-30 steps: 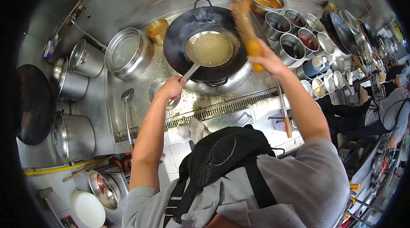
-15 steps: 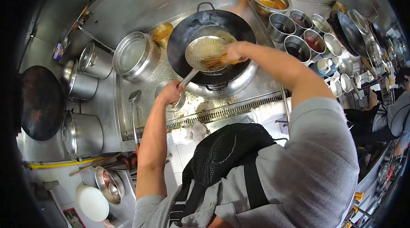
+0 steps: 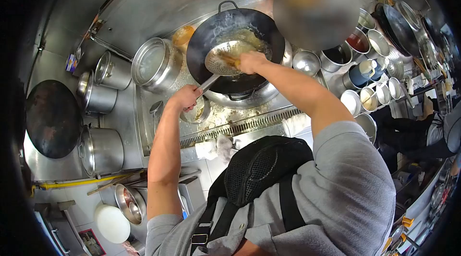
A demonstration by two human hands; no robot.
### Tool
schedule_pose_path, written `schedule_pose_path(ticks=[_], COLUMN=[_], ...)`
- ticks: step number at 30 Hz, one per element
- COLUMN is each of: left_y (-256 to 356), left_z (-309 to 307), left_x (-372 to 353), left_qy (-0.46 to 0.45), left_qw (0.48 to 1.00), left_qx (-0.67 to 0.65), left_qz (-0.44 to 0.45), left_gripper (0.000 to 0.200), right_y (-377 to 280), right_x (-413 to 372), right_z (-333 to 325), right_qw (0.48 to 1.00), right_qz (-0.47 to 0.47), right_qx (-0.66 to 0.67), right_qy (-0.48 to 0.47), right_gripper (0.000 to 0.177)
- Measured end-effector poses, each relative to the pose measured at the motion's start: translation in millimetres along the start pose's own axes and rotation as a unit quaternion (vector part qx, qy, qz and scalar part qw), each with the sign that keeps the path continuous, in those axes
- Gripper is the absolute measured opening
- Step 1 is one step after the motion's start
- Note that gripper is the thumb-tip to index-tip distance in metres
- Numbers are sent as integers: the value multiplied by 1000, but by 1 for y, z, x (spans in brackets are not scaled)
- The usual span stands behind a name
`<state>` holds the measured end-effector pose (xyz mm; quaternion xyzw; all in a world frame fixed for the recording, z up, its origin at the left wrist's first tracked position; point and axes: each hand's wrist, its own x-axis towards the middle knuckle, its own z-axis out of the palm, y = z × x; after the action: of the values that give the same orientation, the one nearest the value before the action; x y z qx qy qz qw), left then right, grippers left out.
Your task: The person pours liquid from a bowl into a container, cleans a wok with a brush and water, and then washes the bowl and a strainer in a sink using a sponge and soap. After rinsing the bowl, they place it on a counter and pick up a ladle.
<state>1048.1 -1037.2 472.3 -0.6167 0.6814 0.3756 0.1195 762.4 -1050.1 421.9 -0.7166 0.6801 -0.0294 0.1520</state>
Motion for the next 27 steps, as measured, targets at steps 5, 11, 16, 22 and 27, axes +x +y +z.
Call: schedule_pose_path(ticks=[5, 11, 16, 22, 27], left_y=[4, 14, -14, -129, -200], left_z=[2, -24, -32, 49, 146], left_x=[-8, -31, -72, -77, -89], left_qy=[95, 192, 391, 532, 520], left_qw=[989, 931, 872, 843, 835], left_qx=[115, 312, 296, 79, -179], left_qz=[26, 10, 17, 3, -30], left_gripper=[37, 42, 47, 56, 53], right_y=[16, 79, 121, 90, 43], right_x=[-19, -2, -25, -84, -47], right_z=[-35, -95, -103, -125, -73], right_qw=[955, 973, 990, 990, 974], right_qz=[-52, 3, 14, -44, -148], right_qx=[192, -168, -140, -114, -94], right_qy=[-219, -157, -1, -72, -145], right_gripper=[43, 45, 54, 55, 46])
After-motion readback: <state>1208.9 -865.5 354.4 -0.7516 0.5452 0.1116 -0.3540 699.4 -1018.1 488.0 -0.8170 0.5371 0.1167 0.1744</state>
